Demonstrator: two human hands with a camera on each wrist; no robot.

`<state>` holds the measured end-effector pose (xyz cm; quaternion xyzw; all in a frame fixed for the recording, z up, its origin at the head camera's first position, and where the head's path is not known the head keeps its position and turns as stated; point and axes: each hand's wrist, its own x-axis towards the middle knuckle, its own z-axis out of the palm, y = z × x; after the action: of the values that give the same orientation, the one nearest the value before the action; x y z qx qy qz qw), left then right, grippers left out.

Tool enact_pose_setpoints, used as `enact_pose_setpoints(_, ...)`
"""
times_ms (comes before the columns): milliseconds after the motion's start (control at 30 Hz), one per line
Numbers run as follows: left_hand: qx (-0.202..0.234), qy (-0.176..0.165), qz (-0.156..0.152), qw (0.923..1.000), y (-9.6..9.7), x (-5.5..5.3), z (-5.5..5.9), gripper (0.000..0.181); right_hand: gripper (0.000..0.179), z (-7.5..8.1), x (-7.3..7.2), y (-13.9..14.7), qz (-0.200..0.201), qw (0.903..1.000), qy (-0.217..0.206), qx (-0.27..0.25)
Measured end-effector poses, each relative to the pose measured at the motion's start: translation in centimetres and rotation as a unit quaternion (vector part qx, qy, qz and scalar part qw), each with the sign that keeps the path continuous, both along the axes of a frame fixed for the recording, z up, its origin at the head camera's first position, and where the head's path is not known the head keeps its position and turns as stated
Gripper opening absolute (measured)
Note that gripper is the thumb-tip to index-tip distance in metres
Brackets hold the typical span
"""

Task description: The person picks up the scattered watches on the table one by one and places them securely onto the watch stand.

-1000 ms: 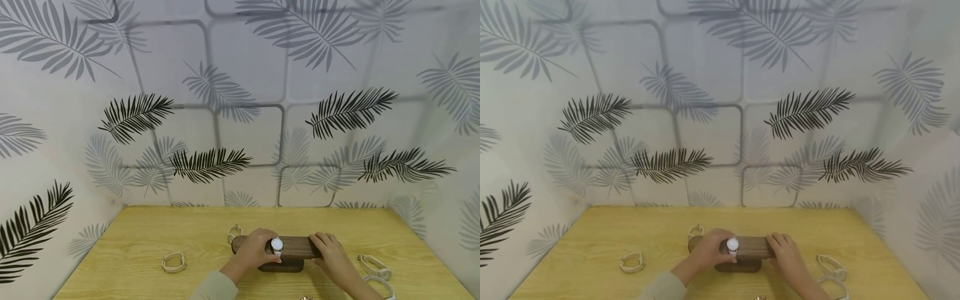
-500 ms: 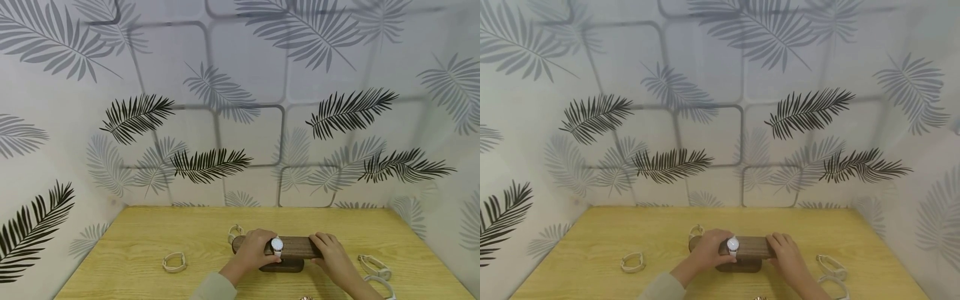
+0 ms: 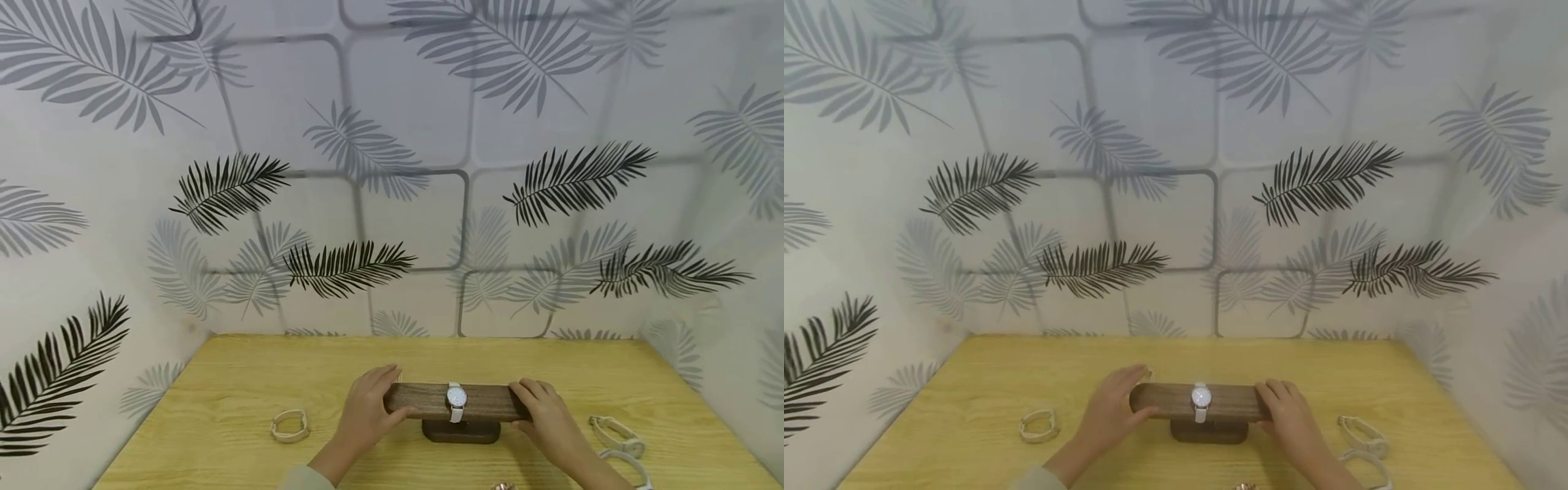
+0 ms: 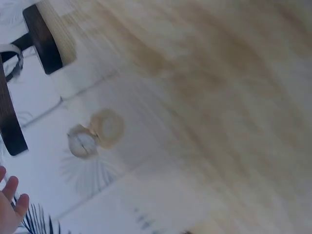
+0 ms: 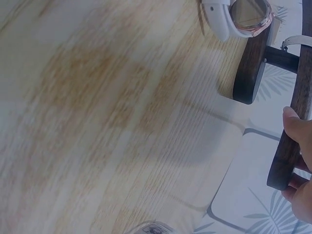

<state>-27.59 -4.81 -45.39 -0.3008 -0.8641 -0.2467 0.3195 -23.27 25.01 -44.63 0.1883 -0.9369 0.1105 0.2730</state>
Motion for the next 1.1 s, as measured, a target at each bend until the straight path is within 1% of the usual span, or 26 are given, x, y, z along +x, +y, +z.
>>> enact_pose_setpoints(67, 0.009, 0.003, 0.035, 0.9993, -1.3, 0.1, -0.4, 0.061, 0.056, 0.1, -0.1, 0.0, 0.001, 1.0000, 0.004, 0.002)
enact_pose_setpoints(233, 0.017, -0.023, 0.102, 0.9944, -4.3, 0.0, -1.4, 0.060, 0.056, 0.3, -0.1, 0.3, 0.001, 1.0000, 0.008, 0.005)
enact_pose_setpoints(333, 0.012, -0.057, 0.137, 0.9888, -5.8, 0.0, -1.7, 0.060, 0.056, 0.3, -0.1, 0.3, -0.002, 1.0000, 0.002, 0.004)
enact_pose_setpoints(433, 0.008, -0.103, 0.168, 0.9805, -7.0, 0.2, -1.8, 0.057, 0.056, 0.2, -0.2, 0.3, -0.005, 1.0000, -0.006, 0.003)
enact_pose_setpoints(533, 0.008, -0.146, 0.189, 0.9710, -8.0, 0.5, -1.8, 0.054, 0.056, 0.1, -0.2, 0.3, -0.005, 0.9999, -0.007, 0.006)
enact_pose_setpoints(600, 0.003, -0.168, 0.201, 0.9650, -8.6, 0.7, -1.8, 0.053, 0.056, 0.0, -0.2, 0.2, -0.004, 1.0000, -0.005, 0.007)
enact_pose_setpoints(733, -0.001, -0.209, 0.215, 0.9540, -9.3, 0.8, -2.0, 0.051, 0.056, -0.1, -0.1, 0.1, -0.003, 1.0000, -0.004, 0.008)
enact_pose_setpoints(833, -0.008, -0.240, 0.214, 0.9467, -9.7, 0.8, -2.1, 0.047, 0.056, -0.2, 0.0, 0.1, 0.000, 0.9999, -0.007, 0.009)
enact_pose_setpoints(900, -0.007, -0.257, 0.210, 0.9432, -10.0, 0.7, -2.2, 0.044, 0.056, -0.2, 0.0, 0.1, 0.000, 0.9999, -0.009, 0.009)
enact_pose_setpoints(1000, 0.009, -0.272, 0.203, 0.9404, -10.2, 0.6, -2.2, 0.041, 0.056, -0.2, -0.1, 0.1, 0.002, 0.9999, -0.005, 0.009)
enact_pose_setpoints(1100, 0.025, -0.269, 0.189, 0.9441, -10.4, 0.5, -2.3, 0.039, 0.057, -0.2, -0.3, 0.1, 0.004, 0.9999, 0.007, 0.013)
